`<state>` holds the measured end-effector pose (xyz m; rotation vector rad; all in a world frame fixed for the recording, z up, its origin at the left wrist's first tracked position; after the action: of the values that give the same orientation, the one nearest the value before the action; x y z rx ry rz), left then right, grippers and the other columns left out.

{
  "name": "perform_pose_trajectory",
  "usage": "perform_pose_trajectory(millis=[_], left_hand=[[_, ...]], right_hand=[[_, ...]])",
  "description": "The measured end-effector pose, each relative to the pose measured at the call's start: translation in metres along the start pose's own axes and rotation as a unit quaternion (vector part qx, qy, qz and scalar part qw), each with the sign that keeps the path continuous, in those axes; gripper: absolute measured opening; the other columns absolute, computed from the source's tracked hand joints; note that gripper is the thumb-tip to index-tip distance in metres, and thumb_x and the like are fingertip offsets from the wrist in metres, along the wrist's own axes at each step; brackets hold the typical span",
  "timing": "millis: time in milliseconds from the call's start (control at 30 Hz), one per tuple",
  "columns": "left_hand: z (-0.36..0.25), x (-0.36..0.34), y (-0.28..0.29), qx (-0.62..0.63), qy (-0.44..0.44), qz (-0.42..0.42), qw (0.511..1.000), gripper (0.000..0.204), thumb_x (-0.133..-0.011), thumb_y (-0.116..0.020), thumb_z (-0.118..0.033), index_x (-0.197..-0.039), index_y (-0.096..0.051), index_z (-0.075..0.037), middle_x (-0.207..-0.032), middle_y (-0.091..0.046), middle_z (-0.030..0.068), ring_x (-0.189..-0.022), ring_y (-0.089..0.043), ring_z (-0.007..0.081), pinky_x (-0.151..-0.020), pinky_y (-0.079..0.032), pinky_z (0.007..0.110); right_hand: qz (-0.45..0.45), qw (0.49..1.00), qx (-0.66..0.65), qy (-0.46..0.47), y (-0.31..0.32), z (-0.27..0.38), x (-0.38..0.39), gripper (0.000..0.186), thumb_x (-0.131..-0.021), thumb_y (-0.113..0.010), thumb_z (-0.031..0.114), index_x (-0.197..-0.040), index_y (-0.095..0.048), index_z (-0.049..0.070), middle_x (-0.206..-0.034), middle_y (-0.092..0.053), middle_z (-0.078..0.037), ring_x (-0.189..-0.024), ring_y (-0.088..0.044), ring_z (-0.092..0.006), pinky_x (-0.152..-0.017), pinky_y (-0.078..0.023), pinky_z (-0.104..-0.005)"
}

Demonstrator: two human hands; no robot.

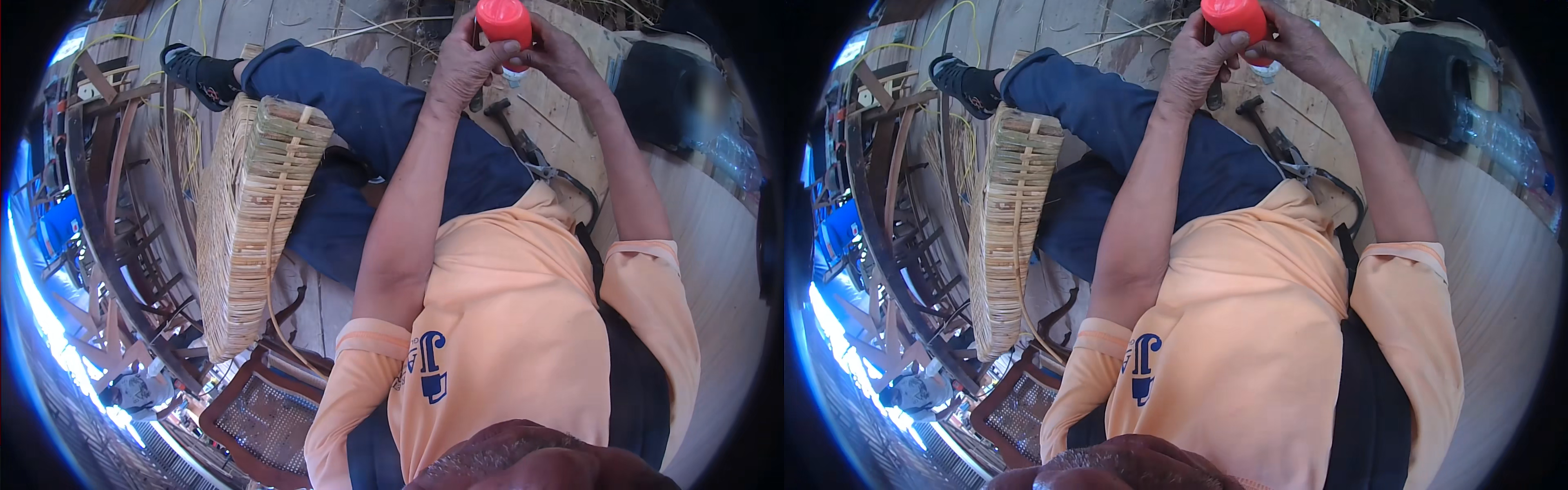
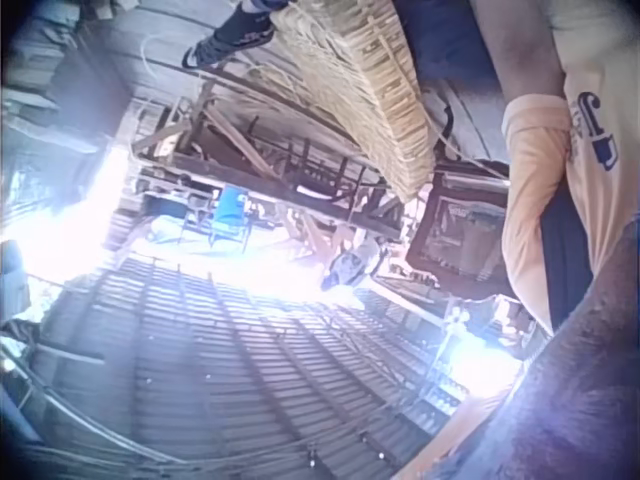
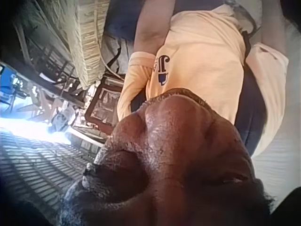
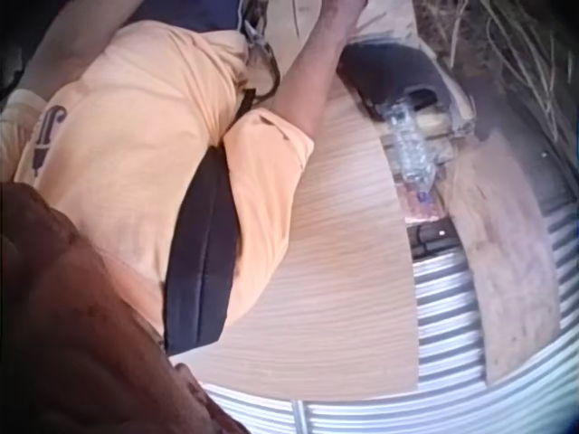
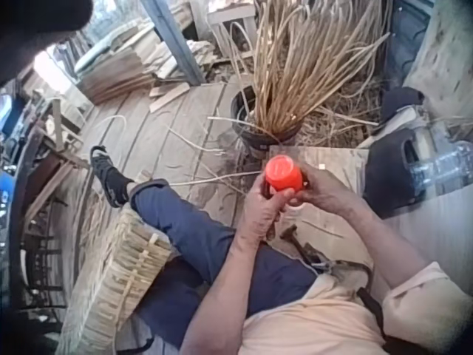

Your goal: Weaving and finishing a bamboo chair seat component using hand tools.

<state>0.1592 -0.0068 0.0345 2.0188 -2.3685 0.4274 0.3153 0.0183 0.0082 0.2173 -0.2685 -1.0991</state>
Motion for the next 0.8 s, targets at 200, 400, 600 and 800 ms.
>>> perform_pose_trajectory(millis=[200,400,600,800], left_hand=[[-0.018,0.0,-0.004,-0.045,0.026,-0.012,0.999,0.04,-0.078,-0.074,-0.021,-0.112,-0.059,-0.008,-0.074,-0.059,-0.0025,-0.052,-0.045,0.0039,-0.045,-0.036,0.019],[-0.026,-0.002,-0.007,0.012,-0.031,0.005,0.999,0.045,-0.076,-0.076,-0.025,-0.113,-0.059,-0.006,-0.075,-0.059,-0.0022,-0.054,-0.045,0.004,-0.048,-0.036,0.019],[-0.023,0.0,-0.001,-0.034,-0.016,0.027,0.999,0.049,-0.076,-0.075,-0.025,-0.117,-0.056,-0.005,-0.08,-0.063,0.0001,-0.059,-0.053,0.0049,-0.05,-0.039,0.019],[-0.011,-0.006,-0.007,0.098,-0.066,0.061,0.991,0.048,-0.078,-0.074,-0.015,-0.118,-0.053,-0.002,-0.099,-0.062,0.0042,-0.077,-0.061,0.01,-0.067,-0.051,0.022]], right_hand=[[0.018,0.997,-0.06,0.047,0.002,0.008,-0.006,0.06,-0.076,-0.061,-0.009,-0.132,-0.044,0.004,-0.119,-0.056,-0.005,-0.107,-0.055,-0.0163,-0.096,-0.042,-0.0317],[0.021,0.994,-0.105,0.027,0.004,0.025,-0.01,0.059,-0.077,-0.063,-0.006,-0.131,-0.043,0.004,-0.119,-0.056,-0.006,-0.107,-0.055,-0.0167,-0.095,-0.043,-0.0313],[0.022,0.993,-0.108,0.037,0.003,0.012,-0.01,0.062,-0.077,-0.067,0.0,-0.133,-0.04,0.006,-0.118,-0.056,-0.006,-0.105,-0.055,-0.0169,-0.093,-0.045,-0.032],[0.042,0.988,-0.132,0.062,-0.004,0.0,-0.011,0.059,-0.079,-0.068,0.002,-0.132,-0.043,0.008,-0.119,-0.056,-0.003,-0.105,-0.055,-0.0153,-0.089,-0.047,-0.0311]])
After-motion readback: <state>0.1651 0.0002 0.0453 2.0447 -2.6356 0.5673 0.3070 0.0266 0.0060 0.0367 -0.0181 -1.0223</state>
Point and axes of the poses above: each hand's wrist, its own x-axis away from the middle knuckle, its own y-axis out of the back of the hand, z = x × y, the point moved 5 cm from there along -x, towards the middle knuckle
